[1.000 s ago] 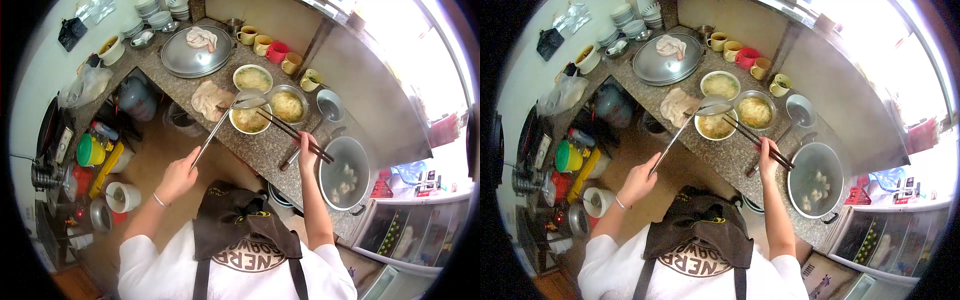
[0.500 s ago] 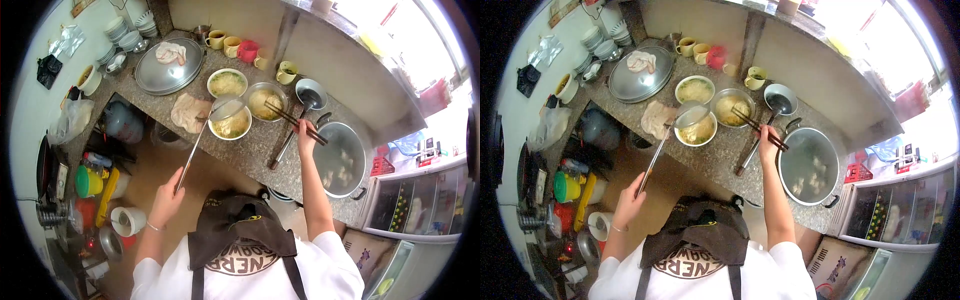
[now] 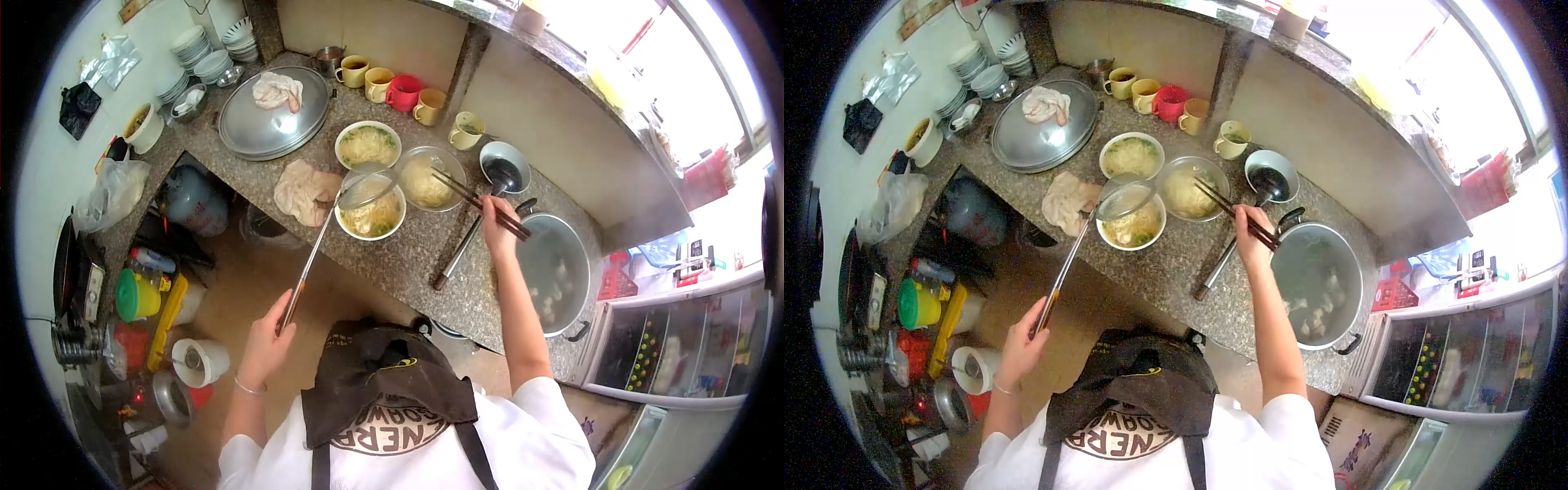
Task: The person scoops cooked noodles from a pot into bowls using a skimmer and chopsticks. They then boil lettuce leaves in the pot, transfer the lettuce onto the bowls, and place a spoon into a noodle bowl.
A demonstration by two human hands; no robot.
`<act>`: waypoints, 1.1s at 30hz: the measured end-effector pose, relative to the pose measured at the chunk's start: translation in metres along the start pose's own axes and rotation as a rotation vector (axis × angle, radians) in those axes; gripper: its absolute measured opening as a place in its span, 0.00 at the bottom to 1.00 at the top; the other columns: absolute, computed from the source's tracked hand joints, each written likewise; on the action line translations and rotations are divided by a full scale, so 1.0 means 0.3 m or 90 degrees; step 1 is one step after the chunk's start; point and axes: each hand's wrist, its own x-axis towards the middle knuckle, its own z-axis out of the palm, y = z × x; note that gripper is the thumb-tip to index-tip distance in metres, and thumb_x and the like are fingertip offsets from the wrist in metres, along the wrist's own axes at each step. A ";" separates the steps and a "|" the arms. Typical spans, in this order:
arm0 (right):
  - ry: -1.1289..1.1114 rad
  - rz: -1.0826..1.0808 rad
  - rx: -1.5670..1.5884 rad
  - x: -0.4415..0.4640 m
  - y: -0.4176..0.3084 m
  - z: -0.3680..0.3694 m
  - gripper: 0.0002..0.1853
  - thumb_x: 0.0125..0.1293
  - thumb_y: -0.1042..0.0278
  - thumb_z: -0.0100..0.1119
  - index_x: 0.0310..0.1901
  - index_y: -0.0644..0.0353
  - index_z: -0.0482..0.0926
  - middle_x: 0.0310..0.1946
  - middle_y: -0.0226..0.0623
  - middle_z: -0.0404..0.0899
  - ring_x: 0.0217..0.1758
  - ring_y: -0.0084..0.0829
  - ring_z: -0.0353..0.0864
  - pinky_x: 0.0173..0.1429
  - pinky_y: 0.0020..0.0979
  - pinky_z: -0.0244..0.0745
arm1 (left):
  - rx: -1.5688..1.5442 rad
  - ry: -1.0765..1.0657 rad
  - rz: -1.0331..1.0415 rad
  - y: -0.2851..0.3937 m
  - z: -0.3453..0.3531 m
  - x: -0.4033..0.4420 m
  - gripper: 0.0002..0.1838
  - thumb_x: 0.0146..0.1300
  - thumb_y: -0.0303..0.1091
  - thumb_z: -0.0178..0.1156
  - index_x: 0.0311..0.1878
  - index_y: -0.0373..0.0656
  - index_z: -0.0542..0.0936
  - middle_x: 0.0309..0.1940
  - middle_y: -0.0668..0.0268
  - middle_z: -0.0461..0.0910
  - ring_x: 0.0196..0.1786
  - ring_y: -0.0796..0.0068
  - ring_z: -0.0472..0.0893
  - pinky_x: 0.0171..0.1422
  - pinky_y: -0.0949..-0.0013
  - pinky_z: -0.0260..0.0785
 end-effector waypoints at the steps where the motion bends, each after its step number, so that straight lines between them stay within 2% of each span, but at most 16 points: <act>1: -0.011 0.004 0.018 0.005 -0.025 -0.029 0.07 0.59 0.70 0.53 0.33 0.66 0.78 0.29 0.42 0.77 0.31 0.32 0.77 0.37 0.29 0.71 | -0.002 0.002 -0.003 -0.005 0.000 -0.003 0.28 0.53 0.26 0.50 0.61 0.44 0.65 0.18 0.66 0.61 0.20 0.81 0.63 0.27 0.75 0.59; 5: 0.002 0.070 0.131 0.018 -0.076 -0.067 0.09 0.60 0.70 0.53 0.32 0.68 0.77 0.28 0.41 0.77 0.31 0.30 0.77 0.35 0.27 0.72 | -0.066 0.028 0.007 -0.018 0.008 -0.018 0.28 0.52 0.25 0.50 0.61 0.44 0.65 0.19 0.67 0.62 0.21 0.81 0.63 0.28 0.76 0.59; 7: -0.046 0.078 0.075 0.021 -0.021 -0.032 0.09 0.61 0.69 0.52 0.32 0.67 0.77 0.27 0.40 0.77 0.29 0.27 0.77 0.34 0.27 0.72 | -0.068 0.044 0.017 -0.013 -0.007 -0.025 0.28 0.52 0.25 0.50 0.60 0.44 0.65 0.19 0.67 0.62 0.22 0.81 0.64 0.28 0.76 0.59; 8: -0.019 -0.031 -0.045 0.037 0.084 -0.019 0.10 0.62 0.67 0.52 0.34 0.66 0.77 0.25 0.38 0.77 0.27 0.25 0.76 0.33 0.25 0.71 | -0.065 0.027 -0.011 -0.006 -0.018 -0.032 0.28 0.52 0.25 0.50 0.60 0.43 0.65 0.20 0.69 0.64 0.22 0.81 0.64 0.28 0.77 0.59; 9: -0.015 0.057 0.026 0.046 0.064 -0.036 0.11 0.63 0.66 0.51 0.34 0.66 0.77 0.24 0.36 0.77 0.26 0.23 0.76 0.33 0.24 0.71 | -0.063 0.011 -0.037 -0.002 -0.027 -0.034 0.28 0.52 0.24 0.50 0.60 0.43 0.65 0.21 0.70 0.66 0.22 0.81 0.64 0.29 0.77 0.59; 12: 0.034 0.123 0.212 0.093 -0.150 -0.084 0.12 0.63 0.65 0.51 0.31 0.66 0.77 0.25 0.34 0.77 0.27 0.20 0.74 0.35 0.22 0.70 | -0.143 0.042 -0.032 -0.037 -0.036 -0.062 0.28 0.53 0.22 0.49 0.61 0.43 0.64 0.23 0.73 0.68 0.20 0.83 0.64 0.26 0.79 0.59; 15: -0.021 0.087 0.272 0.130 -0.181 0.088 0.11 0.64 0.66 0.50 0.34 0.66 0.77 0.26 0.33 0.77 0.28 0.22 0.77 0.35 0.22 0.73 | -0.212 0.027 -0.109 -0.034 -0.053 -0.082 0.29 0.53 0.21 0.48 0.62 0.45 0.64 0.25 0.74 0.69 0.18 0.86 0.64 0.22 0.80 0.59; 19: -0.111 0.024 0.089 0.171 0.087 0.393 0.12 0.64 0.66 0.50 0.36 0.68 0.76 0.30 0.35 0.77 0.30 0.23 0.77 0.35 0.24 0.75 | -0.260 0.066 -0.111 -0.060 -0.053 -0.104 0.30 0.53 0.21 0.48 0.63 0.46 0.63 0.25 0.73 0.68 0.17 0.87 0.63 0.19 0.80 0.57; 20: -0.058 0.052 0.202 0.160 0.076 0.426 0.12 0.64 0.66 0.50 0.36 0.69 0.76 0.30 0.37 0.77 0.31 0.24 0.78 0.35 0.24 0.76 | -0.266 0.071 -0.121 -0.070 -0.057 -0.114 0.29 0.53 0.21 0.48 0.62 0.45 0.63 0.25 0.74 0.68 0.18 0.87 0.63 0.20 0.80 0.58; 22: 0.003 0.200 0.384 0.145 0.118 0.475 0.13 0.64 0.65 0.50 0.38 0.68 0.75 0.31 0.39 0.76 0.30 0.27 0.78 0.36 0.26 0.78 | -0.279 0.085 -0.129 -0.077 -0.072 -0.113 0.29 0.54 0.21 0.48 0.62 0.45 0.63 0.24 0.74 0.68 0.18 0.87 0.64 0.20 0.81 0.58; 25: 0.073 0.381 0.515 0.086 0.172 0.491 0.13 0.64 0.62 0.49 0.40 0.66 0.74 0.34 0.39 0.75 0.33 0.29 0.78 0.40 0.28 0.77 | -0.321 0.087 -0.146 -0.081 -0.090 -0.137 0.29 0.54 0.21 0.48 0.62 0.45 0.63 0.23 0.73 0.69 0.16 0.87 0.64 0.18 0.80 0.58; 27: 0.129 0.439 0.582 0.048 0.207 0.497 0.12 0.64 0.62 0.50 0.40 0.64 0.73 0.35 0.37 0.75 0.34 0.30 0.78 0.42 0.28 0.77 | -0.325 0.093 -0.143 -0.092 -0.100 -0.142 0.29 0.54 0.21 0.48 0.62 0.45 0.63 0.22 0.74 0.68 0.15 0.87 0.64 0.18 0.80 0.58; 30: 0.161 0.475 0.599 0.029 0.216 0.468 0.12 0.64 0.62 0.51 0.39 0.63 0.72 0.35 0.38 0.74 0.35 0.31 0.78 0.42 0.29 0.77 | -0.319 0.096 -0.132 -0.124 -0.107 -0.138 0.28 0.55 0.21 0.48 0.62 0.45 0.63 0.21 0.74 0.68 0.15 0.87 0.64 0.18 0.80 0.58; 33: 0.133 0.366 0.558 0.060 0.263 0.401 0.13 0.64 0.60 0.50 0.39 0.62 0.73 0.31 0.35 0.75 0.31 0.28 0.78 0.39 0.26 0.76 | -0.317 0.087 -0.122 -0.112 -0.119 -0.125 0.28 0.55 0.21 0.48 0.63 0.45 0.63 0.20 0.75 0.67 0.15 0.88 0.63 0.18 0.81 0.57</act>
